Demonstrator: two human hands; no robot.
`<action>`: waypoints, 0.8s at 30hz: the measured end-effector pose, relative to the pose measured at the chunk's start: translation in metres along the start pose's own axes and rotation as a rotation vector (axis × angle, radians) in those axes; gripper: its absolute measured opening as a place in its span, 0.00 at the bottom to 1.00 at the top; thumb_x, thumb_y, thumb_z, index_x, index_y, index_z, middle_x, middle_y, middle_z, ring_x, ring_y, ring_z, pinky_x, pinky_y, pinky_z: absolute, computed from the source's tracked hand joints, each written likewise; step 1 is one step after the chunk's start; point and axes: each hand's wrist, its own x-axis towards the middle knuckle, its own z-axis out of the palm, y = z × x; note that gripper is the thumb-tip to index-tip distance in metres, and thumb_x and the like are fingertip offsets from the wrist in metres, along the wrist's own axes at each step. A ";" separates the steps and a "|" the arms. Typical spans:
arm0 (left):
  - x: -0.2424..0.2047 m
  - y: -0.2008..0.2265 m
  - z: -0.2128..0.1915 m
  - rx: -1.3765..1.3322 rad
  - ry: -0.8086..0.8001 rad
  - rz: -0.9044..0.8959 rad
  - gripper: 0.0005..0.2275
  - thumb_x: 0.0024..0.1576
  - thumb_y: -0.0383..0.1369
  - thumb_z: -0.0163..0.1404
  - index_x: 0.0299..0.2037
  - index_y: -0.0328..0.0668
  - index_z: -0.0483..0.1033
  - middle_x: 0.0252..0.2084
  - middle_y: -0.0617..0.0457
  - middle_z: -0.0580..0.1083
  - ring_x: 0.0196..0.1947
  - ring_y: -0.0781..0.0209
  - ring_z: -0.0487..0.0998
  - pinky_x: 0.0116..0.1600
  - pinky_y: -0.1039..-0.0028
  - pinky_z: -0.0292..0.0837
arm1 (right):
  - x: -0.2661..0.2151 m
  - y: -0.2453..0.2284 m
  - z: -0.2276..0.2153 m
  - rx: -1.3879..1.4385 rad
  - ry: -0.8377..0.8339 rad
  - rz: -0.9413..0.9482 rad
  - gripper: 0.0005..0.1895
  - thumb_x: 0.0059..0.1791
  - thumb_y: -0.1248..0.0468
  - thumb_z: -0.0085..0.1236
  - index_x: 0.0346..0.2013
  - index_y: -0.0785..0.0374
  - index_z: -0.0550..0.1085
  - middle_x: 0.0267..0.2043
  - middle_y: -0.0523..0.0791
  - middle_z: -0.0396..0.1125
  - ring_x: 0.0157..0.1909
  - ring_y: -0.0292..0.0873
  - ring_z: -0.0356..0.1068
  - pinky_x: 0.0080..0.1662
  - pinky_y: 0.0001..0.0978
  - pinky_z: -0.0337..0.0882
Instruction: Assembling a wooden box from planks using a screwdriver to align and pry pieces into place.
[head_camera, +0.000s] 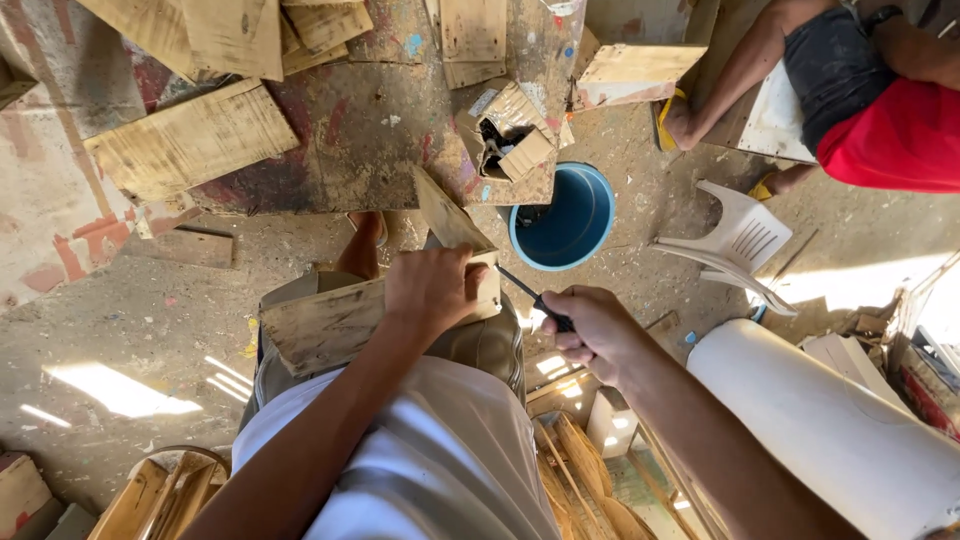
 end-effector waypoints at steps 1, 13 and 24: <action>0.003 -0.001 -0.002 -0.013 0.003 -0.003 0.13 0.60 0.47 0.48 0.42 0.51 0.78 0.32 0.49 0.80 0.36 0.44 0.85 0.43 0.55 0.77 | -0.007 -0.015 -0.004 0.290 -0.077 0.199 0.09 0.55 0.61 0.48 0.41 0.64 0.63 0.23 0.42 0.63 0.14 0.27 0.53 0.13 0.17 0.50; -0.002 0.003 -0.008 -0.038 -0.051 -0.025 0.13 0.60 0.48 0.47 0.41 0.51 0.77 0.32 0.47 0.80 0.38 0.41 0.85 0.44 0.54 0.78 | -0.036 0.009 0.023 -0.545 0.245 -0.403 0.26 0.45 0.68 0.59 0.55 0.61 0.60 0.37 0.56 0.71 0.38 0.59 0.75 0.38 0.48 0.74; 0.006 -0.004 0.021 0.133 0.054 -0.054 0.18 0.64 0.55 0.45 0.43 0.54 0.81 0.23 0.55 0.77 0.17 0.58 0.73 0.25 0.67 0.64 | -0.057 0.012 0.003 -0.920 0.320 -0.952 0.11 0.50 0.74 0.54 0.45 0.71 0.66 0.43 0.55 0.71 0.34 0.46 0.76 0.33 0.30 0.82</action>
